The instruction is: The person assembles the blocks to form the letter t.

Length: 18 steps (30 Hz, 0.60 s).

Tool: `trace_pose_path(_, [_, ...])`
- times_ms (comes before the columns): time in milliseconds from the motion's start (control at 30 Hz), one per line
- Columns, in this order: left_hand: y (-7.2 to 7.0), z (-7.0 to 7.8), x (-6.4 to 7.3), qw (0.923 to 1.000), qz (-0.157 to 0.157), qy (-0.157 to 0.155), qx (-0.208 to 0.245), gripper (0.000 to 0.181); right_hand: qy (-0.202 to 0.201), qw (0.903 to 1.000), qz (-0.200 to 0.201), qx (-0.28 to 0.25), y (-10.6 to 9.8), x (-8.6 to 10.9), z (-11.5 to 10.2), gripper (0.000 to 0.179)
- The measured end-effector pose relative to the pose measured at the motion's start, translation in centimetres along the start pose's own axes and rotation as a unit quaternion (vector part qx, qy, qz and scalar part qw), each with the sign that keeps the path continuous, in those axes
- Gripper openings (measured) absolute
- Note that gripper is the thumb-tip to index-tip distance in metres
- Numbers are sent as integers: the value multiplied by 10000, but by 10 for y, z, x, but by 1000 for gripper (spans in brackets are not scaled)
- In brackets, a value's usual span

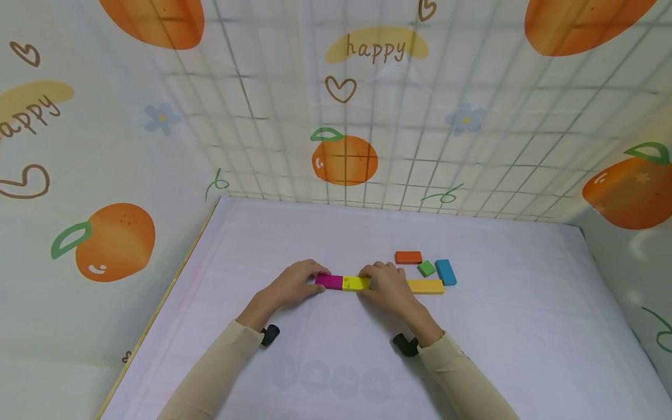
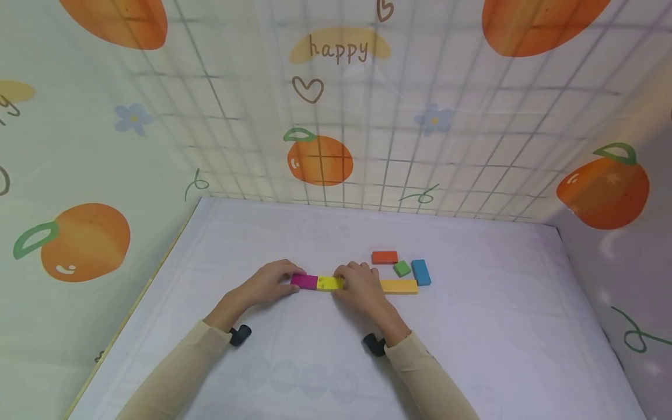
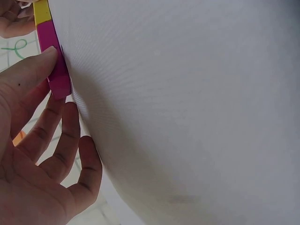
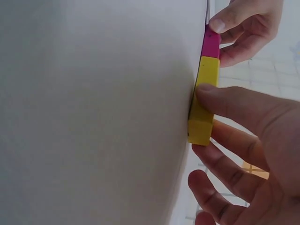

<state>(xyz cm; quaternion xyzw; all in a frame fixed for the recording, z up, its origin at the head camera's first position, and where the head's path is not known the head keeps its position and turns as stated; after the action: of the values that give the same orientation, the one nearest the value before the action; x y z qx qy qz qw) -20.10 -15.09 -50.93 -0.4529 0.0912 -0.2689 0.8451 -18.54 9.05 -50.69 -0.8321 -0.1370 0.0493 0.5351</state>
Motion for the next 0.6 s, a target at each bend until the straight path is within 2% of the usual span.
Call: trace_pose_path(600, [1,-1,-1,10000,-17,16,-8,36,-83,9999,50,78,3,-2,2,34])
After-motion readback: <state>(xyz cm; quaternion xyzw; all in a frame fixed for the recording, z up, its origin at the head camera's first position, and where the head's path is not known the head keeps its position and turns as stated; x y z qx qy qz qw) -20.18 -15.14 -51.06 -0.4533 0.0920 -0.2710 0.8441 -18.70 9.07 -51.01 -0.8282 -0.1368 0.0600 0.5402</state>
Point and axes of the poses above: each hand's wrist, its own x-axis away from the middle knuckle, its own y-axis out of the palm, z = x × y, the point moved 2 cm from there along -x, towards the middle knuckle, and after that the axes turned 4 degrees about y, right-handed, at the moved point
